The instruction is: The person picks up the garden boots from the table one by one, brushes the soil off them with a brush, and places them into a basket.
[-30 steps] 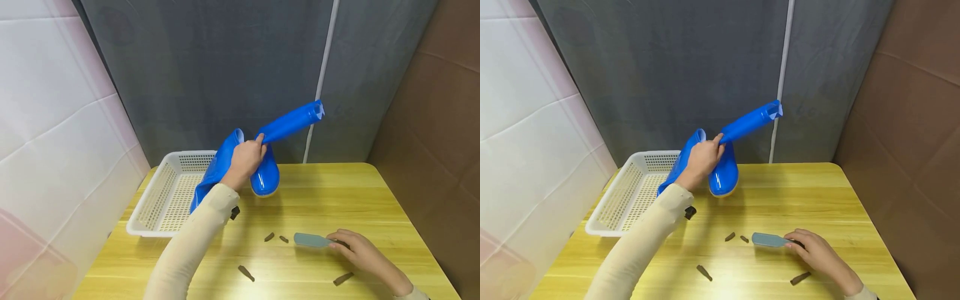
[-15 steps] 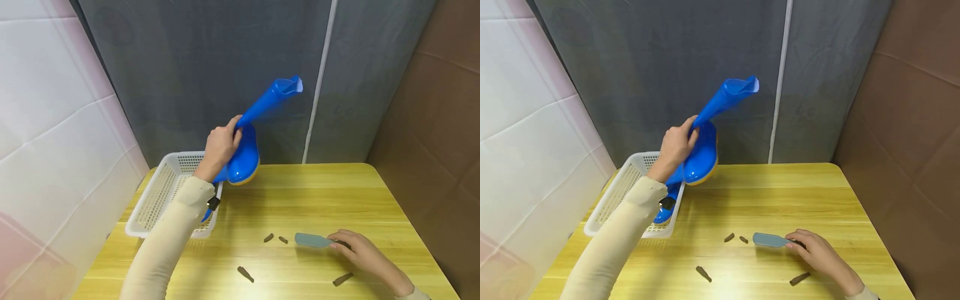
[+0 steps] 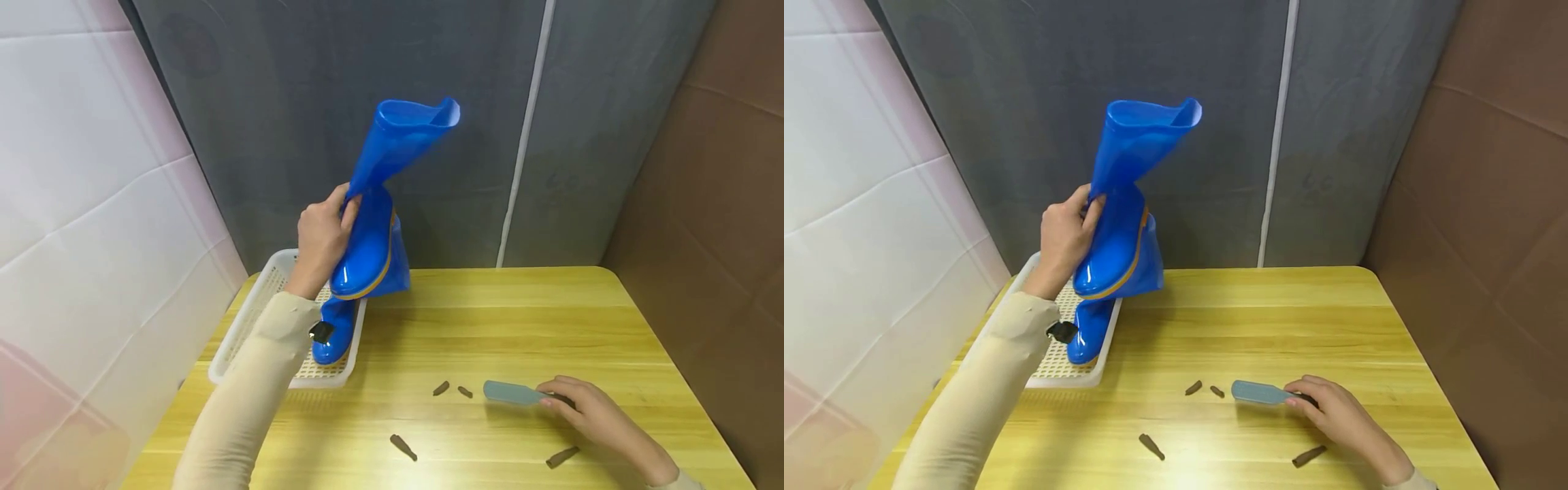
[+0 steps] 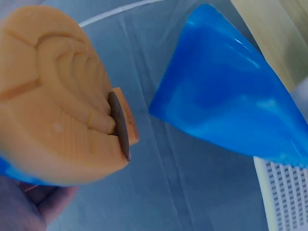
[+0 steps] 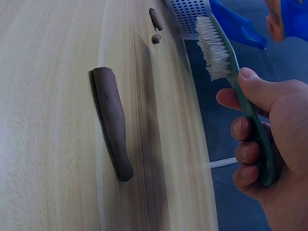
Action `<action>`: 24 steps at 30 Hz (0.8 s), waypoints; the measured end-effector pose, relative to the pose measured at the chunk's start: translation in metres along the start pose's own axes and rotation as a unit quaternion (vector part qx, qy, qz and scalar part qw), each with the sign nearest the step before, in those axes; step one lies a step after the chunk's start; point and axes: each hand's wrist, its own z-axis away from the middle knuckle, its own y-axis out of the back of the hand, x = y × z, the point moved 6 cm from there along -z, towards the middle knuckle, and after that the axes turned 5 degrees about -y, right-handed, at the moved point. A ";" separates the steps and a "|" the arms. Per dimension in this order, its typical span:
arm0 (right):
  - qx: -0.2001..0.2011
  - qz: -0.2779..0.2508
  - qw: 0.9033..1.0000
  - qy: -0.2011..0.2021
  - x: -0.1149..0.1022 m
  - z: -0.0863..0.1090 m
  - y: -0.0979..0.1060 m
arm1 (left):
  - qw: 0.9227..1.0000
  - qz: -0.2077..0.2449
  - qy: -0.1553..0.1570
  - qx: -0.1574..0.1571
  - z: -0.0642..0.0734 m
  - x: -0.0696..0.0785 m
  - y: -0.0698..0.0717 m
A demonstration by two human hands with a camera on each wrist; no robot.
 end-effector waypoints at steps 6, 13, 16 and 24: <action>-0.012 -0.013 1.000 -0.012 0.002 0.000 -0.004 | 0.999 -0.011 0.038 0.016 0.008 -0.025 0.017; -0.011 -0.024 1.000 -0.009 0.002 0.001 -0.005 | 0.997 -0.042 0.066 0.016 0.018 -0.052 0.031; -0.009 -0.025 1.000 -0.005 0.001 0.002 -0.005 | 0.995 -0.046 0.092 0.005 0.025 -0.065 0.031; -0.005 -0.017 1.000 -0.011 0.000 0.006 -0.006 | 0.989 -0.049 0.141 -0.006 0.047 -0.097 0.028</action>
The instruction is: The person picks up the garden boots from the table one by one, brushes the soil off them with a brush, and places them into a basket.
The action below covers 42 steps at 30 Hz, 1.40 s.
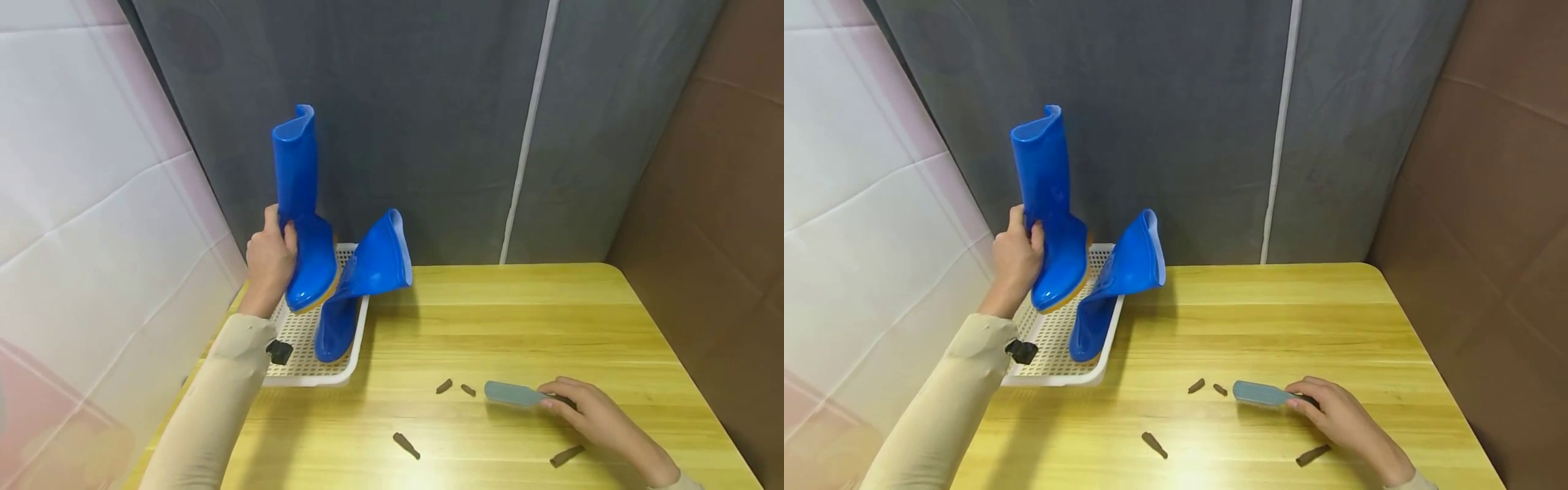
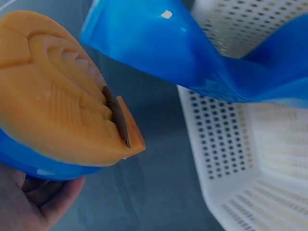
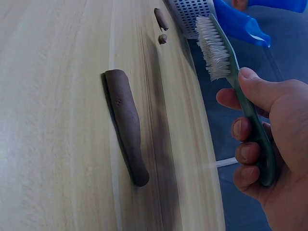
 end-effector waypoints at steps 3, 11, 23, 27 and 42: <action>0.003 -0.001 1.000 -0.011 0.002 0.001 -0.001 | 1.000 -0.002 0.005 -0.013 0.005 -0.012 -0.004; -0.001 0.002 1.000 -0.021 0.004 0.004 -0.003 | 0.998 -0.016 0.041 -0.054 0.023 -0.045 -0.016; -0.010 -0.005 0.999 -0.031 0.007 0.009 -0.003 | 0.996 -0.030 0.055 -0.062 0.037 -0.069 -0.031; -0.008 -0.006 0.999 -0.031 0.007 0.010 -0.004 | 0.996 -0.035 0.057 -0.067 0.041 -0.074 -0.035; -0.009 0.007 0.999 -0.045 0.006 0.013 -0.005 | 0.988 -0.033 0.043 -0.147 0.052 -0.080 -0.054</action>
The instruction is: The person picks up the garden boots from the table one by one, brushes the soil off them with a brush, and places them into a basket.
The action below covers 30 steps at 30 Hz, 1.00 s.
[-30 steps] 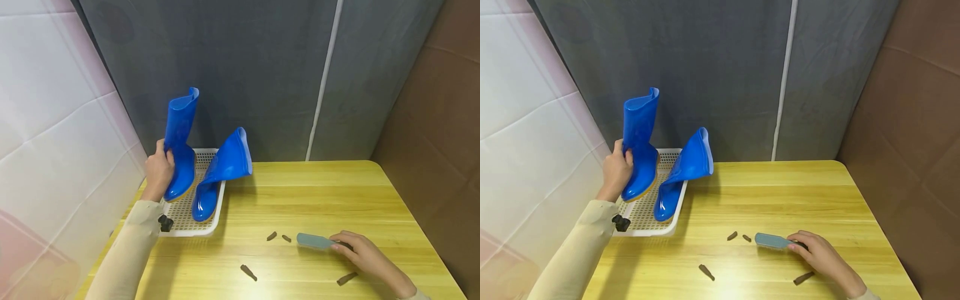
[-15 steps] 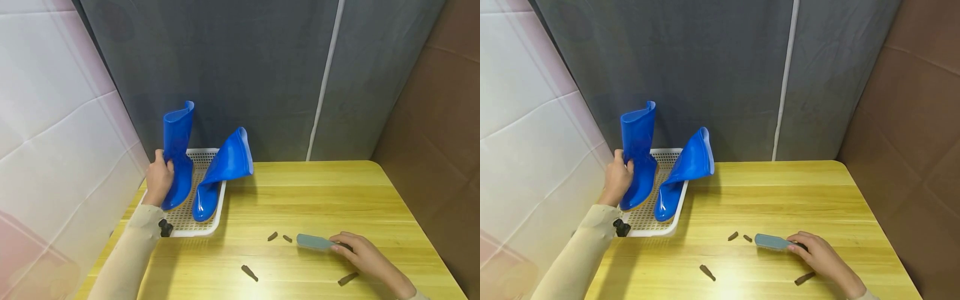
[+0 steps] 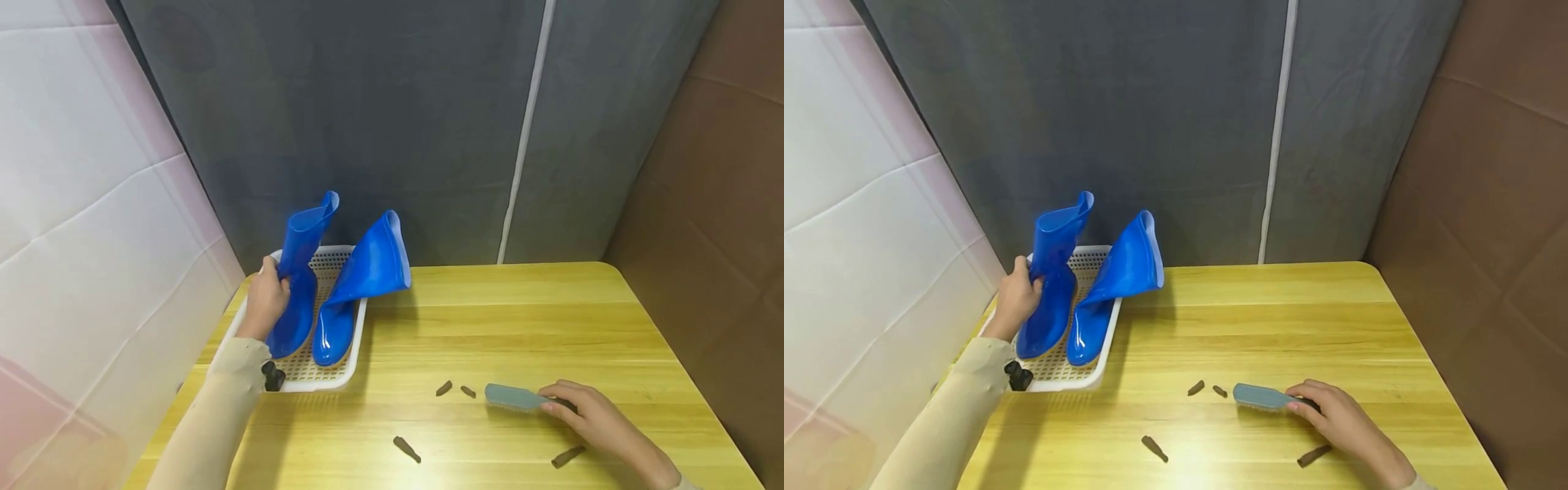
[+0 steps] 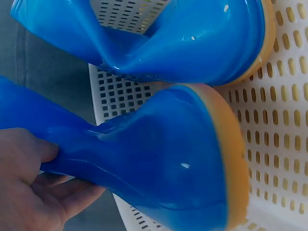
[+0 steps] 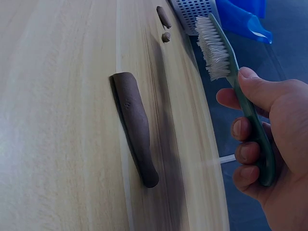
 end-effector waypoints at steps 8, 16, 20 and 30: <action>-0.001 -0.009 1.000 0.010 -0.001 0.000 -0.002 | 0.999 -0.007 -0.022 -0.031 0.004 -0.002 -0.006; 0.003 -0.015 1.000 0.016 -0.002 -0.001 -0.004 | 0.990 -0.016 0.023 -0.139 0.006 -0.003 -0.015; 0.001 -0.025 0.999 0.020 -0.003 -0.001 -0.003 | 0.985 -0.016 0.031 -0.170 0.008 -0.002 -0.016; -0.007 -0.017 1.000 0.020 -0.005 -0.003 -0.004 | 0.963 -0.017 0.016 -0.270 0.016 0.003 -0.025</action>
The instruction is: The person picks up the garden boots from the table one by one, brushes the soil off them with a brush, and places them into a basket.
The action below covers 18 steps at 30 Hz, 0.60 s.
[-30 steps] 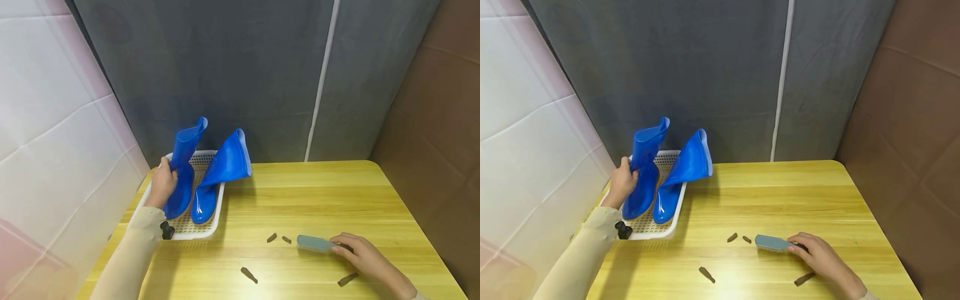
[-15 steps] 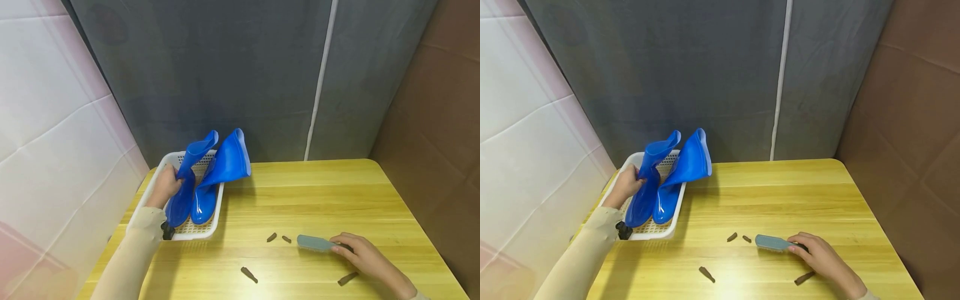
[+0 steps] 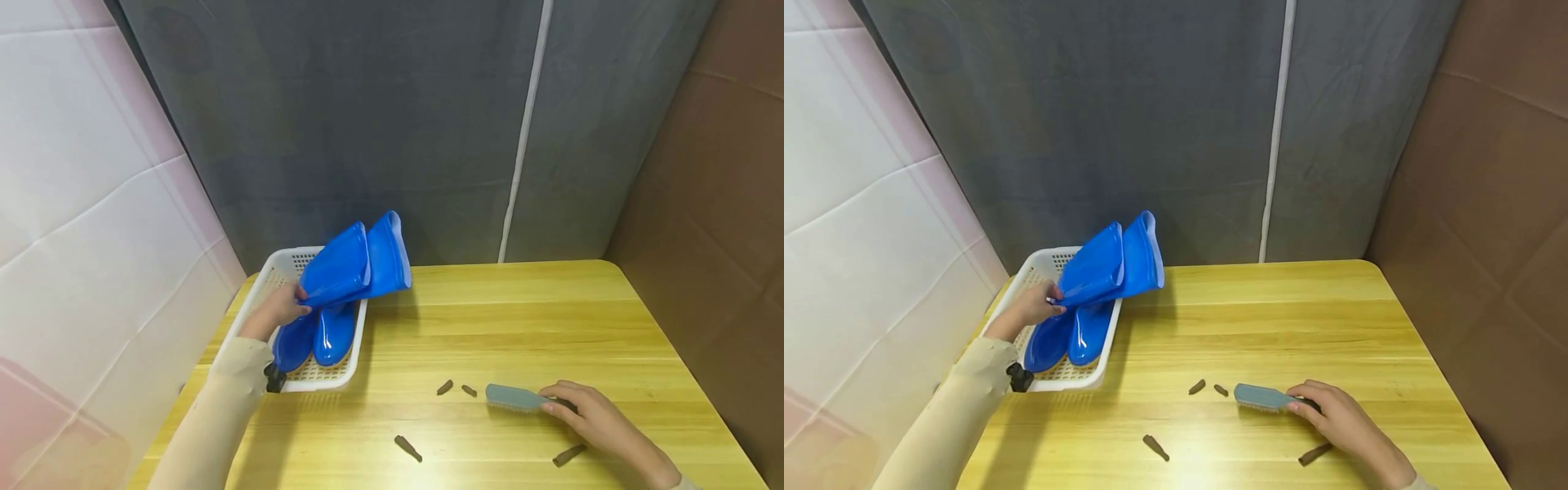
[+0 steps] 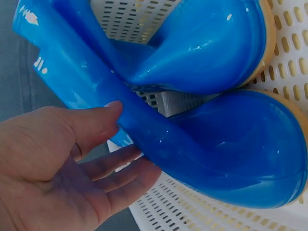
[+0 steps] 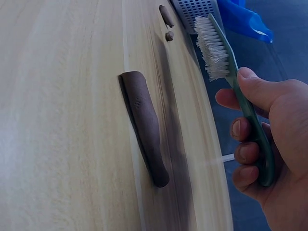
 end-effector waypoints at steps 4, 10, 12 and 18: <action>-0.001 0.003 1.000 -0.004 0.001 -0.002 -0.001 | 1.000 0.000 0.007 -0.015 0.003 0.001 -0.002; 0.013 0.015 1.000 -0.003 0.003 -0.005 0.001 | 1.000 0.008 0.010 -0.022 0.010 0.004 0.003; 0.015 0.017 1.000 -0.004 0.003 -0.006 0.003 | 1.000 0.010 0.001 -0.018 0.011 0.007 0.004; 0.034 0.021 0.999 -0.026 0.004 -0.012 0.009 | 0.999 0.017 -0.040 0.029 0.020 0.020 0.009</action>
